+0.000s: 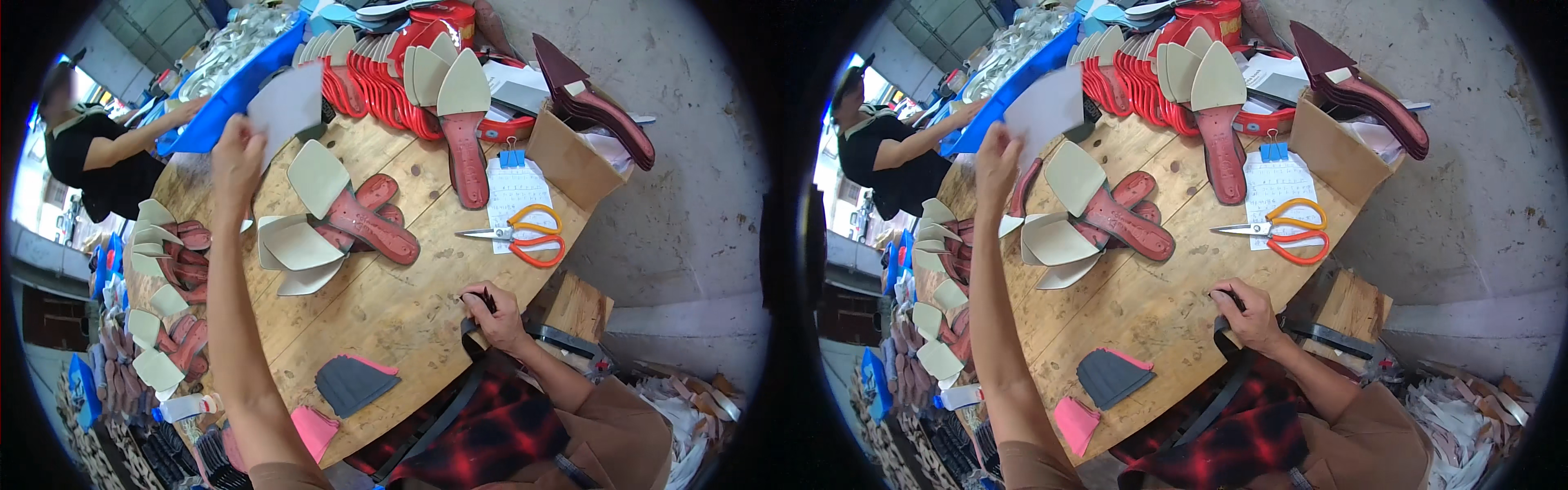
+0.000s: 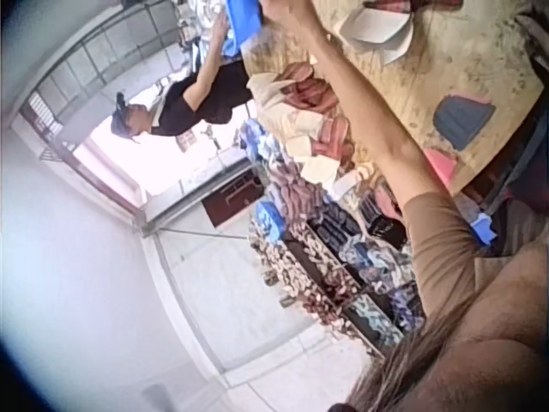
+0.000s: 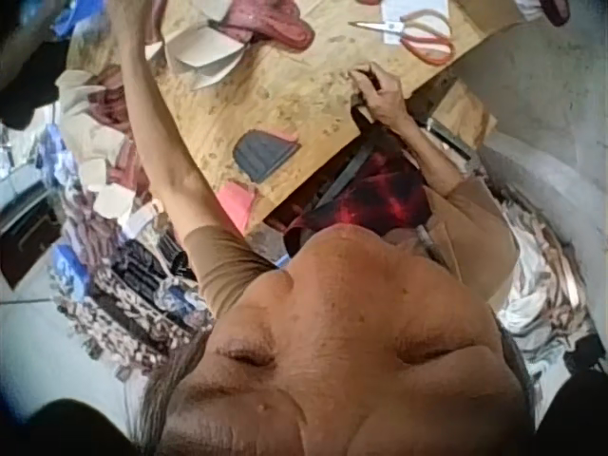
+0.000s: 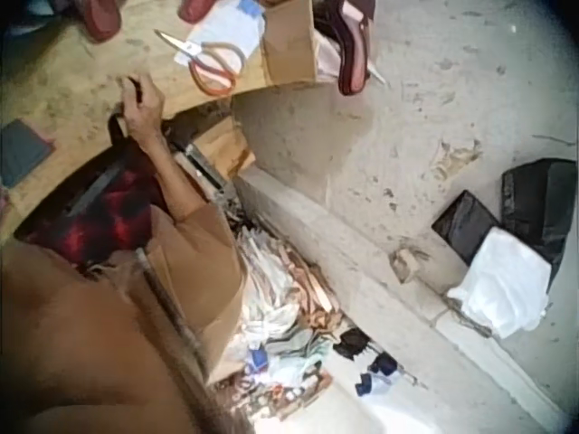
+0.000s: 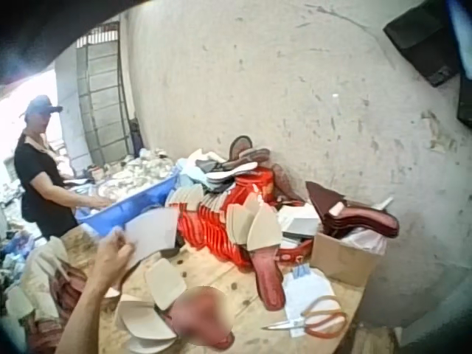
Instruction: The person assembles sandals by attaching white insoles to red soles using a hammer and a black strap. They repeatedly pick up a sole, place an insole on it, and hammer the strap to secure the components together. The person handles multiple sandals one by one, placing finished units on the table.
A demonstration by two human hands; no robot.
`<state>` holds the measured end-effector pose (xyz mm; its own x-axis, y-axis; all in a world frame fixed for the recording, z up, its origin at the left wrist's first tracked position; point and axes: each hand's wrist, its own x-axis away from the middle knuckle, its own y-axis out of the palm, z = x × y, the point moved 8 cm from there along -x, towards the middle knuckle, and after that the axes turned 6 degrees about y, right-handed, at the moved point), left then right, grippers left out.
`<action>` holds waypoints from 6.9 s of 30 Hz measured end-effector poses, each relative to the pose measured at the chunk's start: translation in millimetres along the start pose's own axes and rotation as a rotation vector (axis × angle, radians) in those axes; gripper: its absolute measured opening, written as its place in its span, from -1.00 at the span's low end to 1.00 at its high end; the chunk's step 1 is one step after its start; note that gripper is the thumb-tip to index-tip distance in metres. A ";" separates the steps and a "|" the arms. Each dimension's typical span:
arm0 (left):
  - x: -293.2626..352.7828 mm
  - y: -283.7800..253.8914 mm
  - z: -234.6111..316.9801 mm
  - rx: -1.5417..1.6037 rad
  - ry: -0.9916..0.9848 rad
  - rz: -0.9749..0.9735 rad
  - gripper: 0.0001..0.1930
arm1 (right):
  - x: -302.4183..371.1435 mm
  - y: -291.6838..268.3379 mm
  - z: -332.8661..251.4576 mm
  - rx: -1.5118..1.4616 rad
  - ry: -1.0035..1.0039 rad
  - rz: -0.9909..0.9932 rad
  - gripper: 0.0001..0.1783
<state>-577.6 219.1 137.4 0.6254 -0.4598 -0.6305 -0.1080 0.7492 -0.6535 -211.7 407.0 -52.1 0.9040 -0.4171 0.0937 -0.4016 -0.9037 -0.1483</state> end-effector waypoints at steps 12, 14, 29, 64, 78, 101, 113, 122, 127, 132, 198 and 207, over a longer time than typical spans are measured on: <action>32.0 250.0 60.1 -0.477 0.090 -0.611 -0.77 | 3.0 -3.3 5.5 -0.045 -0.037 0.045 -0.86; 48.4 254.4 49.8 -0.460 0.022 -0.687 -0.72 | 1.8 -2.1 3.3 -0.036 -0.044 0.019 -0.86; 108.9 42.4 18.0 -0.040 -0.478 0.046 -0.48 | 3.8 1.5 7.6 -0.066 -0.037 -0.014 -0.86; 426.1 -66.7 186.3 1.097 -0.849 0.892 -0.73 | 117.9 183.8 -49.6 -0.907 0.547 -0.583 -0.90; 363.7 -41.8 195.0 0.966 -0.666 0.633 -0.71 | 82.8 105.0 -99.5 -0.266 -0.364 -0.246 -0.87; 377.7 -44.2 256.4 0.259 -0.300 -0.931 -0.15 | -33.5 26.2 -39.2 0.265 -0.482 -0.144 -0.65; 408.0 -49.0 247.9 1.318 -1.092 -0.503 -0.08 | 158.4 89.0 -48.1 -0.032 0.384 -0.822 -0.52; 374.5 -119.2 292.5 0.508 -0.483 -0.724 -0.02 | 155.7 84.4 -56.4 -0.891 0.443 -0.597 -0.68; 399.8 -118.5 283.2 0.368 -0.411 -0.753 -0.05 | 180.7 81.4 -43.1 -0.898 0.627 -0.643 -0.71; 396.9 -95.0 283.7 0.588 -0.298 -0.814 -0.09 | 168.2 79.8 -32.2 -0.528 0.667 -0.497 -0.80; 490.3 -47.3 252.5 1.274 -1.101 -0.479 -0.49 | 126.9 105.1 -83.2 -0.783 0.331 -0.784 -0.57; 387.3 -80.5 248.4 0.630 -0.635 -0.056 -0.07 | 135.6 151.6 -118.5 -0.706 0.325 -0.722 -0.42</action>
<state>-134.7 99.2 49.9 0.9469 -0.2931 -0.1323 0.2628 0.9424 -0.2068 -167.4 202.0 54.8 0.9216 0.3295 0.2051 0.1268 -0.7552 0.6432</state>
